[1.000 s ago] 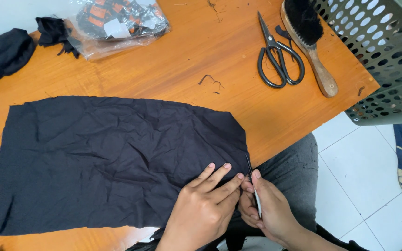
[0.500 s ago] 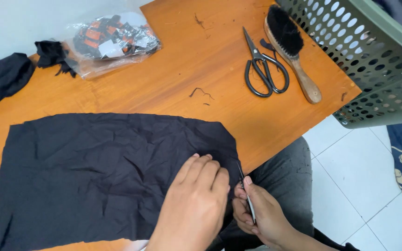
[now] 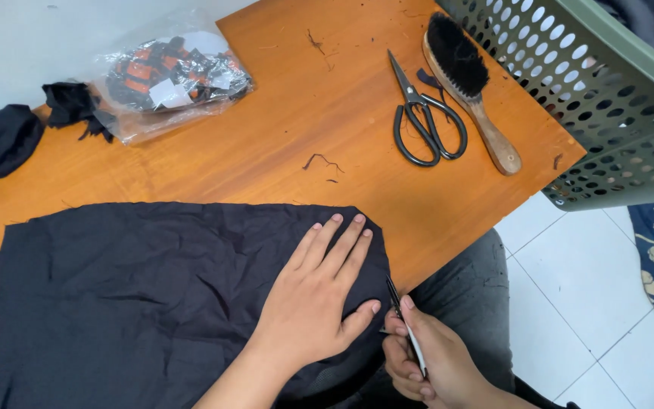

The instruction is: The person cuts a piece of black fabric using a small pair of scissors on a wooden table. They trim the edges and remove loose threads from the material.

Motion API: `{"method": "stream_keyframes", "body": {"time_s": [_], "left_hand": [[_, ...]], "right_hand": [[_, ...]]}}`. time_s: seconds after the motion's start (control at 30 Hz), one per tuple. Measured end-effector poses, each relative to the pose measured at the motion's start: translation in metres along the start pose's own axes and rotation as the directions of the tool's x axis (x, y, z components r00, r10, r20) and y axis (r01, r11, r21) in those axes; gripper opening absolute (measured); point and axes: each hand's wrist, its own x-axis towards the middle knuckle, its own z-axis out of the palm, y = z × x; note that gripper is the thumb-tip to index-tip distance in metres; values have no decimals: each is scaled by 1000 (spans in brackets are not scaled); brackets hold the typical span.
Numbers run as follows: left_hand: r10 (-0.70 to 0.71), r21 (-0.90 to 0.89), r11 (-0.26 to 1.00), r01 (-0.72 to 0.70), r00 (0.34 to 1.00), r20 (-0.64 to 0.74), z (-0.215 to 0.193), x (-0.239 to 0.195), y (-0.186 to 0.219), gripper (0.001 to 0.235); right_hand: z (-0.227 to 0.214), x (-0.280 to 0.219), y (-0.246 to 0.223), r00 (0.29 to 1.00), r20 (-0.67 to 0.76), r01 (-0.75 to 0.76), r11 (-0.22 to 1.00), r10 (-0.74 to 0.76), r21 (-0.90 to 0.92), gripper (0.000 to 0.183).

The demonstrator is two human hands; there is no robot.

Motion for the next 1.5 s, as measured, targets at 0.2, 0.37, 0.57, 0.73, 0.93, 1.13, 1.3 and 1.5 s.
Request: {"method": "stream_keyframes", "body": {"time_s": [0.2, 0.37, 0.57, 0.73, 0.93, 1.13, 1.3, 1.5], "left_hand": [[-27, 23, 999, 27, 1000, 2, 2, -2, 1, 71], [-40, 26, 999, 40, 999, -12, 4, -3, -1, 72], [-130, 74, 988, 135, 989, -68, 8, -2, -7, 73], [-203, 160, 962, 220, 972, -117, 13, -4, -15, 75], [-318, 412, 829, 379, 924, -213, 23, -11, -26, 85], [-424, 491, 745, 452, 888, -176, 15, -21, -30, 116], [-505, 440, 727, 527, 845, -178, 4, -31, -32, 115], [-496, 474, 686, 551, 832, -250, -4, -44, -34, 111]], "right_hand": [[-3, 3, 1, 1000, 0, -8, 1000, 8, 6, 47], [-3, 1, -3, 999, 25, -36, 999, 37, -32, 49], [-10, 0, -13, 974, -71, 188, 946, -213, -263, 47], [-17, 3, -11, 819, -94, 528, 808, -566, -262, 43], [-26, 24, 17, 628, 26, 719, 567, -778, -401, 19], [-25, 46, 57, 667, -81, 678, 649, -740, -346, 20], [-13, 31, 50, 740, -16, 659, 730, -672, -182, 31], [-15, 18, 41, 760, -25, 616, 733, -649, -288, 36]]}}
